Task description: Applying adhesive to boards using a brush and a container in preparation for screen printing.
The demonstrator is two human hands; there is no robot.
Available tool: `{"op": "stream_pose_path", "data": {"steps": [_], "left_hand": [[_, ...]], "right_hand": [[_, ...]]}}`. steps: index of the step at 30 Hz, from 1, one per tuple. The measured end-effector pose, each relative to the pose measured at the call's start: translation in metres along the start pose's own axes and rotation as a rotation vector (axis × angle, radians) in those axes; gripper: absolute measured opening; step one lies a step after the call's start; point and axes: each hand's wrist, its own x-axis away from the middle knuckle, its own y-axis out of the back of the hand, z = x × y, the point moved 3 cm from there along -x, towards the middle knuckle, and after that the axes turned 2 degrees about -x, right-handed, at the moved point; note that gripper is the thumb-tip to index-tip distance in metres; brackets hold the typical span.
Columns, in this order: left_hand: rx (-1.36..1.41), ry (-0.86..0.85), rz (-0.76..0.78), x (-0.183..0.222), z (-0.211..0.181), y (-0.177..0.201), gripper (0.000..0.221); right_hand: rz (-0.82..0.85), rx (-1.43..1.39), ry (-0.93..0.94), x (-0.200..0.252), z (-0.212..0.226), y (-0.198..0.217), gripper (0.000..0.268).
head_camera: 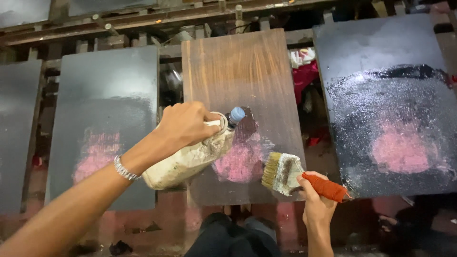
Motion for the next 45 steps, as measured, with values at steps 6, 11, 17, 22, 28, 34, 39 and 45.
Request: {"op": "stream_pose_path", "data": {"steps": [6,11,17,22,28,34,39,45], "left_hand": [[0.199,0.143,-0.13,0.057,0.06,0.011,0.045],[0.367,0.322,-0.13,0.117,0.127,0.026,0.039],[0.241,0.453,-0.02,0.148,0.232,0.029,0.04],[0.013,0.447,0.099,0.127,0.339,-0.004,0.039],[-0.22,0.44,0.171,0.097,0.432,-0.034,0.022],[-0.299,0.423,0.257,0.081,0.477,-0.043,0.018],[-0.288,0.36,0.314,0.068,0.476,-0.04,0.021],[-0.25,0.3,0.366,0.053,0.467,-0.043,0.01]], "right_hand": [[-0.018,-0.027,-0.043,0.006,-0.004,-0.012,0.016],[0.022,-0.079,0.04,0.012,-0.023,-0.024,0.016],[0.036,-0.038,0.098,0.044,-0.042,-0.058,0.016],[0.014,-0.086,0.069,0.114,-0.052,-0.104,0.017],[-0.095,-0.143,0.03,0.186,-0.078,-0.129,0.018],[-0.196,-0.239,0.03,0.212,-0.114,-0.127,0.023],[-0.278,-0.168,0.082,0.227,-0.105,-0.132,0.02],[-0.314,-0.092,0.054,0.237,-0.112,-0.135,0.022]]}}
